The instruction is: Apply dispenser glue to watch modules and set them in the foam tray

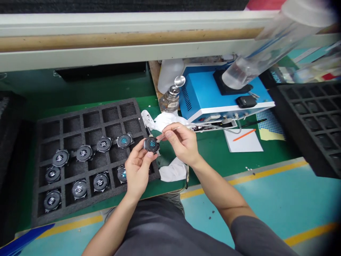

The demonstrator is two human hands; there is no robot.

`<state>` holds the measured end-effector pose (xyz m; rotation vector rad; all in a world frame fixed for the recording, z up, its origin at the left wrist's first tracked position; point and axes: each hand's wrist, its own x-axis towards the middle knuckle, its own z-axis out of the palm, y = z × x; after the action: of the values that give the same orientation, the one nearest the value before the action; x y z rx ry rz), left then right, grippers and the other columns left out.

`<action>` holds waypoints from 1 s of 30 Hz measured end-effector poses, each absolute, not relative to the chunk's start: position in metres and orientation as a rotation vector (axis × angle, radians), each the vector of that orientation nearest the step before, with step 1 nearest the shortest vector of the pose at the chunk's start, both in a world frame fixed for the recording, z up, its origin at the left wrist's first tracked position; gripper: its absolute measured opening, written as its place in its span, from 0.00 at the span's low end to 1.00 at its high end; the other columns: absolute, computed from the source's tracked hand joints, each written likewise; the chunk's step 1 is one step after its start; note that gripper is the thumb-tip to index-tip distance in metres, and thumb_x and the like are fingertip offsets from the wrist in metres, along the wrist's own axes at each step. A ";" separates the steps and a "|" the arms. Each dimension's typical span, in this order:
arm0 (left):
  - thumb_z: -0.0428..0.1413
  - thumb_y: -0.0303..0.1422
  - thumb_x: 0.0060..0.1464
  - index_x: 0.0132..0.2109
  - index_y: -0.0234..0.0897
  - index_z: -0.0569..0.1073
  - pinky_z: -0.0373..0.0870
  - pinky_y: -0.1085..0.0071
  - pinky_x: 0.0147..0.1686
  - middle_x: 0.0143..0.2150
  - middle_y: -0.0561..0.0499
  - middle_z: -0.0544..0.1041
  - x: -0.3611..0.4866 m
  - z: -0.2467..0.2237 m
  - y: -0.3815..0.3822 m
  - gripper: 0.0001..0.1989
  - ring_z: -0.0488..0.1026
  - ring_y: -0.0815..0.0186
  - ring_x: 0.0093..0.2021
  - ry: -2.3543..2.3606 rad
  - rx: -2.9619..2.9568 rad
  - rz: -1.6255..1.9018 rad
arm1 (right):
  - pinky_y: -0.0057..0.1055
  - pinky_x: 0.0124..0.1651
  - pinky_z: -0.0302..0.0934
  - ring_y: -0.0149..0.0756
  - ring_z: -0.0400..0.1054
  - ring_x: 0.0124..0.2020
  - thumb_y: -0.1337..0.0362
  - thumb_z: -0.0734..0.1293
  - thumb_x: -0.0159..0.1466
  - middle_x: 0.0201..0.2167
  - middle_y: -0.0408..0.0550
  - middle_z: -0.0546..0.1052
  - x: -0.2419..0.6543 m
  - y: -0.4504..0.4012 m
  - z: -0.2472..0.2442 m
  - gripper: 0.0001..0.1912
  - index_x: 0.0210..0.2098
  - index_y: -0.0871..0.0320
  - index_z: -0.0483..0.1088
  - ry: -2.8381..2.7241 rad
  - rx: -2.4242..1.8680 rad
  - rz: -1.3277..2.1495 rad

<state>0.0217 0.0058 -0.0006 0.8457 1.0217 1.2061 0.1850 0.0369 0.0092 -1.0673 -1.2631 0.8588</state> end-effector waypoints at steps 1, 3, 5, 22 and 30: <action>0.66 0.38 0.57 0.59 0.41 0.76 0.82 0.65 0.47 0.54 0.42 0.82 0.022 -0.001 0.006 0.23 0.81 0.57 0.53 1.019 0.846 1.206 | 0.30 0.37 0.76 0.34 0.80 0.34 0.54 0.67 0.70 0.36 0.46 0.80 0.185 0.037 0.010 0.11 0.39 0.56 0.73 -1.266 -1.074 0.857; 0.66 0.37 0.58 0.59 0.41 0.76 0.82 0.66 0.48 0.54 0.43 0.82 0.021 -0.001 0.007 0.23 0.81 0.57 0.53 1.013 0.848 1.207 | 0.30 0.37 0.75 0.33 0.79 0.34 0.53 0.67 0.70 0.36 0.47 0.80 0.185 0.039 0.011 0.13 0.38 0.56 0.73 -1.273 -1.078 0.856; 0.66 0.36 0.58 0.59 0.41 0.76 0.81 0.67 0.48 0.55 0.44 0.82 0.022 -0.002 0.008 0.22 0.81 0.58 0.53 1.014 0.852 1.210 | 0.29 0.37 0.75 0.33 0.80 0.34 0.53 0.67 0.70 0.35 0.47 0.80 0.185 0.040 0.012 0.13 0.38 0.56 0.73 -1.273 -1.069 0.864; 0.67 0.37 0.56 0.57 0.44 0.77 0.81 0.71 0.46 0.54 0.46 0.82 0.022 0.000 0.011 0.22 0.81 0.60 0.53 1.043 0.847 1.215 | 0.28 0.38 0.75 0.32 0.80 0.34 0.55 0.67 0.70 0.35 0.45 0.79 0.187 0.046 0.010 0.11 0.40 0.57 0.73 -1.281 -0.993 0.893; 0.67 0.37 0.57 0.58 0.43 0.77 0.81 0.70 0.47 0.56 0.45 0.82 0.022 0.000 0.010 0.23 0.81 0.59 0.54 1.035 0.856 1.217 | 0.28 0.38 0.75 0.32 0.80 0.34 0.54 0.67 0.70 0.35 0.46 0.79 0.187 0.045 0.012 0.12 0.39 0.57 0.73 -1.283 -1.016 0.890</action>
<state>0.0222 0.0102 0.0000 0.8561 1.0353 1.2168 0.1868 0.0447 0.0117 -1.0158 -1.2828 0.8905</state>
